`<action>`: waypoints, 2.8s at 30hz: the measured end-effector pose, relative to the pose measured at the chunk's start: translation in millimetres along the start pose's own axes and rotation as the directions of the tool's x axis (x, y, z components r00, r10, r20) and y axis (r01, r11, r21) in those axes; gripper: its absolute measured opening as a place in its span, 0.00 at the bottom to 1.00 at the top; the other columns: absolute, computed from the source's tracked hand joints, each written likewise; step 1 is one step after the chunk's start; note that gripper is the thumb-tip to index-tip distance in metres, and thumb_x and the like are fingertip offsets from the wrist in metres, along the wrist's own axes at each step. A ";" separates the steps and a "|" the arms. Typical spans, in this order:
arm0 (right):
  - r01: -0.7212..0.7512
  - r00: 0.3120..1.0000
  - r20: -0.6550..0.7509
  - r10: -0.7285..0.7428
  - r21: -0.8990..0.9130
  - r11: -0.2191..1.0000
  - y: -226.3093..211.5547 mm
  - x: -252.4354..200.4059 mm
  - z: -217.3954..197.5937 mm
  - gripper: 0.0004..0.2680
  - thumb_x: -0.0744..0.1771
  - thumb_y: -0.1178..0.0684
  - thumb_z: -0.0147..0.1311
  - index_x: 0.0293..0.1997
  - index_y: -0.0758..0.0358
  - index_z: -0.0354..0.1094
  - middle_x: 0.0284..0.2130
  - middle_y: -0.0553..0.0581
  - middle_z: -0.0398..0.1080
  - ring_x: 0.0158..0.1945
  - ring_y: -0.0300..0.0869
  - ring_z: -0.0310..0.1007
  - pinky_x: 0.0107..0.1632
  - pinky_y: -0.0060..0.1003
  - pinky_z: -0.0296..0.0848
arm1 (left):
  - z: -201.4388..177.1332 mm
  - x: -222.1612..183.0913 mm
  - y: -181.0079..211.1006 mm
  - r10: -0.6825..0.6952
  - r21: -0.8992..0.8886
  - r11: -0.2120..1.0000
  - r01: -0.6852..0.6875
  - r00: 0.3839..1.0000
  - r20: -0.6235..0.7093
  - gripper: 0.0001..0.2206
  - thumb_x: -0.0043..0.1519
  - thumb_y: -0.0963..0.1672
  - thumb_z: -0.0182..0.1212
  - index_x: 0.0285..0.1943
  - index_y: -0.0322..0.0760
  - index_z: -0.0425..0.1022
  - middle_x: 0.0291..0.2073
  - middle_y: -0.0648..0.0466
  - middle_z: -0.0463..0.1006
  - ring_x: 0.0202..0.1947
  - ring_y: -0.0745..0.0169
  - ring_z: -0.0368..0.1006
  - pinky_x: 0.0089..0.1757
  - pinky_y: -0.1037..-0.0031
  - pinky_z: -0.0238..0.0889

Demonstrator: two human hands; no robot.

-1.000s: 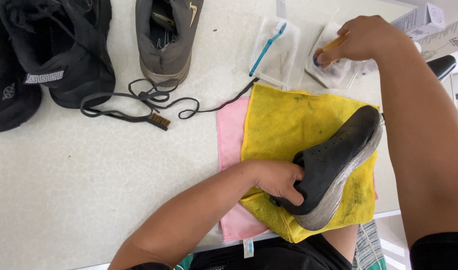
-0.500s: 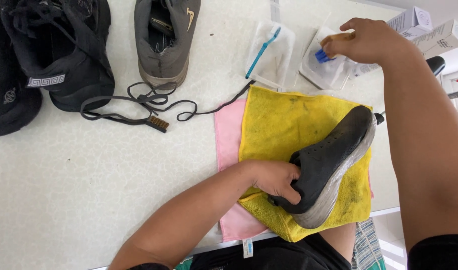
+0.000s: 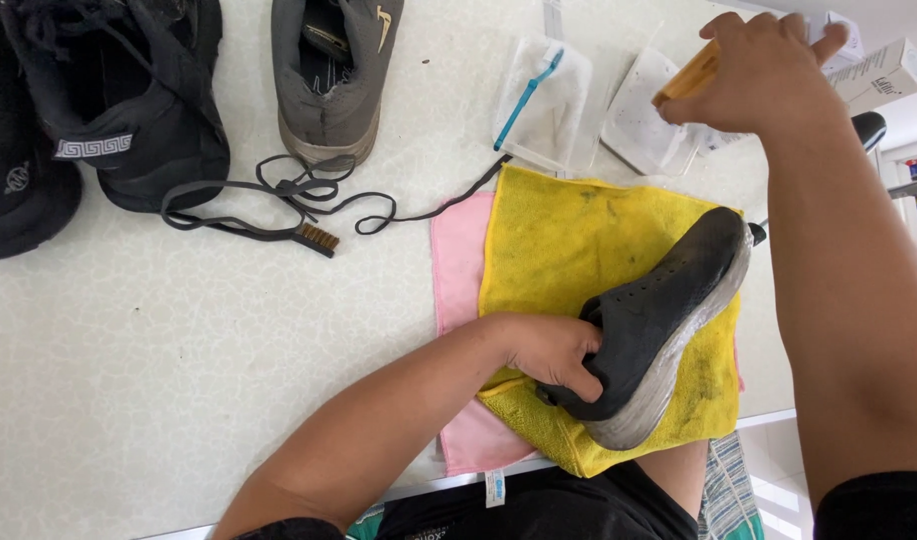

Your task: Scrubbing the side sole of a shoe using a brush and cleaning solution.

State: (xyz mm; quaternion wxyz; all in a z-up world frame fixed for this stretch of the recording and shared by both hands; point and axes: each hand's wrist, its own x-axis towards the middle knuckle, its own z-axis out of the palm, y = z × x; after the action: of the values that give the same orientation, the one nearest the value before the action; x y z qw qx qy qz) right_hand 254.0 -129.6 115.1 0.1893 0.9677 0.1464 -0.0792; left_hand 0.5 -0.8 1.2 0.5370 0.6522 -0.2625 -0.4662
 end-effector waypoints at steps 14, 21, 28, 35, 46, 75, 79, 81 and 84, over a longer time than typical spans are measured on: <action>0.306 0.913 0.180 -0.365 0.290 0.907 -107.8 -38.6 -47.2 0.36 0.56 0.43 0.70 0.72 0.48 0.53 0.66 0.56 0.59 0.68 0.54 0.55 0.65 0.56 0.48 | -1.2 1.8 -1.2 0.022 -0.008 1.000 -0.022 1.000 0.005 0.23 0.53 0.49 0.61 0.55 0.35 0.79 0.49 0.56 0.82 0.46 0.59 0.78 0.45 0.74 0.71; 0.282 0.948 0.131 -0.290 0.075 0.956 -105.1 -3.9 -21.7 0.35 0.57 0.34 0.68 0.64 0.60 0.53 0.49 0.67 0.68 0.55 0.60 0.64 0.56 0.54 0.54 | 0.1 5.9 -6.7 0.064 -0.028 0.998 -0.063 0.998 0.013 0.26 0.52 0.49 0.61 0.59 0.34 0.77 0.53 0.55 0.82 0.50 0.58 0.78 0.48 0.74 0.71; 0.253 0.952 0.152 -0.264 0.092 0.963 -117.8 -7.2 -35.5 0.34 0.57 0.33 0.70 0.60 0.59 0.54 0.47 0.64 0.69 0.51 0.60 0.68 0.55 0.54 0.60 | -0.7 6.0 -5.7 0.054 0.010 0.999 -0.054 0.999 0.003 0.27 0.51 0.50 0.60 0.58 0.34 0.77 0.51 0.55 0.82 0.49 0.58 0.78 0.46 0.74 0.70; 0.156 0.955 0.247 -0.164 0.052 0.986 -127.2 -15.0 -46.6 0.33 0.57 0.35 0.70 0.59 0.63 0.57 0.50 0.67 0.67 0.52 0.60 0.66 0.44 0.56 0.69 | 1.6 12.3 -12.8 0.090 -0.034 0.995 -0.090 0.996 0.012 0.27 0.51 0.50 0.61 0.59 0.34 0.77 0.52 0.54 0.82 0.50 0.57 0.78 0.49 0.73 0.71; 0.057 0.967 0.227 -0.117 0.254 0.966 -102.3 -37.5 -62.4 0.29 0.59 0.39 0.67 0.59 0.60 0.56 0.54 0.63 0.63 0.52 0.57 0.62 0.44 0.55 0.62 | -0.9 1.8 -5.4 0.054 0.005 0.999 -0.054 0.999 0.004 0.27 0.51 0.51 0.61 0.58 0.33 0.77 0.52 0.53 0.82 0.50 0.57 0.78 0.46 0.72 0.72; 0.657 0.687 -0.677 -0.263 0.425 0.623 -10.5 -335.9 112.1 0.33 0.59 0.34 0.65 0.66 0.64 0.60 0.66 0.79 0.57 0.69 0.68 0.64 0.66 0.58 0.70 | 10.8 13.0 -9.0 0.056 -0.558 0.817 -0.144 0.983 -0.172 0.32 0.55 0.52 0.60 0.68 0.32 0.69 0.63 0.47 0.76 0.61 0.53 0.75 0.60 0.67 0.68; 0.602 0.642 -0.739 -0.203 0.323 0.730 -5.7 -328.0 119.1 0.29 0.63 0.44 0.66 0.66 0.74 0.60 0.60 0.80 0.58 0.63 0.71 0.64 0.60 0.63 0.71 | 20.8 0.9 8.2 -0.033 -0.393 0.918 -0.058 0.974 -0.222 0.30 0.55 0.57 0.52 0.60 0.37 0.78 0.54 0.51 0.84 0.51 0.58 0.82 0.52 0.74 0.74; 0.617 0.610 -0.771 -0.183 0.318 0.720 -14.9 -329.6 119.7 0.29 0.62 0.41 0.65 0.66 0.70 0.61 0.58 0.80 0.58 0.63 0.72 0.65 0.59 0.64 0.72 | 20.0 2.9 7.6 0.016 -0.232 0.969 -0.091 0.951 -0.307 0.23 0.63 0.56 0.48 0.44 0.39 0.82 0.36 0.60 0.83 0.35 0.67 0.79 0.38 0.78 0.67; 0.653 0.612 -0.722 -0.322 0.232 0.721 -12.1 -345.6 127.0 0.31 0.61 0.32 0.67 0.63 0.61 0.64 0.59 0.75 0.59 0.63 0.65 0.64 0.58 0.59 0.74 | 22.0 1.3 8.0 0.005 -0.135 0.989 -0.053 0.943 -0.332 0.24 0.62 0.58 0.46 0.45 0.41 0.82 0.35 0.63 0.80 0.38 0.68 0.76 0.40 0.78 0.64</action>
State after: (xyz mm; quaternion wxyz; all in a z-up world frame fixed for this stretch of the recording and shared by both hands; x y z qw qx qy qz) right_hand -88.7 -255.9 66.8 -0.1450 0.8677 0.4442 0.1693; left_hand -17.3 -14.2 8.7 0.6254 0.6771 -0.1446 -0.3599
